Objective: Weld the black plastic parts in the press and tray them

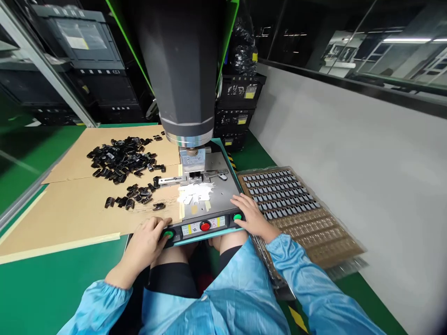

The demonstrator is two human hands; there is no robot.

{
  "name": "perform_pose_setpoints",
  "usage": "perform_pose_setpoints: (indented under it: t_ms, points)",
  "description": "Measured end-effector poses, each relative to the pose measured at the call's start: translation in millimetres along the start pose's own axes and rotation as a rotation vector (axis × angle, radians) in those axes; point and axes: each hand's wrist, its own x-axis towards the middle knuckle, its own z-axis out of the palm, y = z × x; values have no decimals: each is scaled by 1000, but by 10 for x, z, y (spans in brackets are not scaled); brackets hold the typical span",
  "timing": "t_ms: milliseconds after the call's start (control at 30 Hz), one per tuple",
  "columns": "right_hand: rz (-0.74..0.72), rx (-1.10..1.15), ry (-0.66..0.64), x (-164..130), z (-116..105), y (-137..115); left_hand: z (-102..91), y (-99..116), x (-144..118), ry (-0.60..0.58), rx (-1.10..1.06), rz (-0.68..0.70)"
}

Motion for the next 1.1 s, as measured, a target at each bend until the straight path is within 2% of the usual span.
perform_pose_setpoints:
  t_ms: [233, 367, 500, 667, 800, 867, 967, 1100]
  points:
    - [22, -95, 15, 50, 14, -14, 0, -43, 41, -9, -30, -36]
    - [44, -70, 99, 145, 77, -103, 2, -78, 106, 99, -99, -75]
    - [40, -41, 186, 407, 234, -291, 71, -162, 334, 246, -63, -85]
    - [25, -4, 197, 806, 383, -521, 116, -397, 481, 279, 3, -104]
    - [25, 10, 207, 987, 442, -589, -17, -566, 400, 270, 96, -197]
    - [26, 21, 228, 1023, 469, -603, -134, -617, 448, 276, 160, -264]
    - [18, 32, 264, 1033, 501, -609, -293, -678, 733, 237, 218, -324]
    - [-3, 49, 318, 1014, 512, -585, -352, -776, 1250, 29, 195, -336]
